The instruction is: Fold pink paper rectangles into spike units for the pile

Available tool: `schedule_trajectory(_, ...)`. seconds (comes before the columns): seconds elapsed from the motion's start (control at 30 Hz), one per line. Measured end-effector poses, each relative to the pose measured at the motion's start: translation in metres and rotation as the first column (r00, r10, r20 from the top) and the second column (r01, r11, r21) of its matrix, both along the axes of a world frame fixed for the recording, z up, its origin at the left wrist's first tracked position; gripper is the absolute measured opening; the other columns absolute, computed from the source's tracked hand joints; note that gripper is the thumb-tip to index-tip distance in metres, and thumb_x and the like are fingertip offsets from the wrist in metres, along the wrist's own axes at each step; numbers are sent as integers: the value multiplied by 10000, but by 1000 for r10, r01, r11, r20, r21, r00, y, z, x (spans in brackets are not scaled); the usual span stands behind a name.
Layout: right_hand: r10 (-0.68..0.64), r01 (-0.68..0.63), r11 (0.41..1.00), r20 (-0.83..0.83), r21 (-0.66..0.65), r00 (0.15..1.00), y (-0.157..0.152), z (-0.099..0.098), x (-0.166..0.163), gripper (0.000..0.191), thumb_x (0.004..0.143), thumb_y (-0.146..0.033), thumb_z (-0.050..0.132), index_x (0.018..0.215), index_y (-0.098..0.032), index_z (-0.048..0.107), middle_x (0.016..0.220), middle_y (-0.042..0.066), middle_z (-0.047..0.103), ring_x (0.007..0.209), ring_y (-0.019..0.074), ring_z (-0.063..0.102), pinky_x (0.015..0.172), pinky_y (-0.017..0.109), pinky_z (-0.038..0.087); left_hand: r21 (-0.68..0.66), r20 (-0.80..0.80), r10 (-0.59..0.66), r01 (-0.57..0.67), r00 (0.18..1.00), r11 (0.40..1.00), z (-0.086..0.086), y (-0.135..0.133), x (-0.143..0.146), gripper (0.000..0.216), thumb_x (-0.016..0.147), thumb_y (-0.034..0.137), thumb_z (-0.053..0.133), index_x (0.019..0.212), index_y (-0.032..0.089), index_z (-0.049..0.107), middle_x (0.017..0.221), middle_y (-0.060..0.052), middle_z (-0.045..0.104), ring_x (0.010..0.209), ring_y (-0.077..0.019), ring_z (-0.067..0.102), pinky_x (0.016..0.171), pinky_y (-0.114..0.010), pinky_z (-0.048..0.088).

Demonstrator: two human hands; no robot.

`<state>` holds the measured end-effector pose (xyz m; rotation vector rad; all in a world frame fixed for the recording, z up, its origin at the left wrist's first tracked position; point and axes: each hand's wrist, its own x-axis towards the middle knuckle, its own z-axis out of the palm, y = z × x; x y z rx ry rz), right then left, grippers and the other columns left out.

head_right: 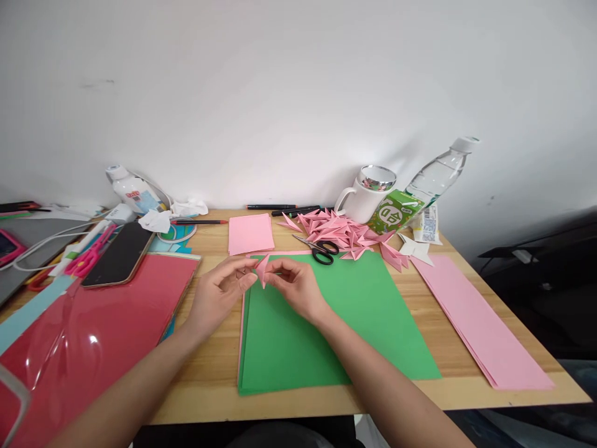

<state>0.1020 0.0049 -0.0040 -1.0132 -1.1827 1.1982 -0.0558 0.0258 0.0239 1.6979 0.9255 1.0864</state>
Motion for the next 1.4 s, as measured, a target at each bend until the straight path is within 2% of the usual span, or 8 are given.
schedule_trajectory(0.13,-36,6,991,224,130,974,-2,-1,0,216,780,-390,627,789,-175,640,720,20,599,665,135,547,657,286,461,-165,101,-56,72,993,984,-4,2,1,259,718,313,674,943,185,668,857,-41,636,751,-154,584,694,-279,501)
schedule_trajectory(0.23,-58,-9,984,375,176,925,-5,0,0,188,825,-351,574,808,-178,647,751,38,585,682,139,543,626,274,462,-202,123,-76,100,989,974,-7,4,0,285,712,306,676,969,186,650,890,-37,623,767,-144,577,700,-270,508)
schedule_trajectory(0.4,-74,-51,966,459,254,885,-8,4,1,171,851,-256,526,939,-213,666,795,39,563,733,135,536,608,246,481,-243,92,-133,151,987,958,-6,8,-4,214,729,300,660,889,168,609,861,-32,600,788,-143,578,724,-262,497)
schedule_trajectory(0.6,-115,-107,924,537,366,836,-8,6,3,255,881,-200,473,1081,-261,619,829,36,568,771,147,495,634,259,465,-279,85,-103,123,991,953,2,12,-6,200,672,322,705,766,167,621,772,-14,628,716,-142,594,674,-250,489)
schedule_trajectory(0.73,-119,-94,934,548,346,828,-10,8,2,276,887,-188,470,1121,-262,595,825,33,563,788,150,482,631,252,453,-266,66,-88,102,994,958,3,13,-8,163,706,318,684,763,170,644,682,5,637,638,-136,610,661,-247,480)
schedule_trajectory(0.87,-116,-63,941,491,333,864,-11,8,0,273,889,-198,474,1119,-269,603,813,30,531,772,142,472,598,231,459,-285,114,-55,86,992,955,5,14,-9,161,686,304,701,745,159,664,721,0,649,606,-129,613,643,-246,491)
schedule_trajectory(1.07,-69,-114,942,512,316,856,-10,6,0,298,909,-212,442,1163,-286,578,815,37,499,789,156,461,641,275,474,-301,142,-18,60,990,952,2,14,-8,176,652,276,729,763,147,680,679,1,656,581,-131,615,622,-246,507)
schedule_trajectory(1.4,-5,-182,942,557,280,830,-11,4,0,368,927,-233,392,1282,-291,470,866,45,484,828,164,456,712,312,481,-262,47,-34,45,998,964,6,12,-10,151,681,267,704,771,146,711,746,-26,701,696,-149,616,665,-234,497)
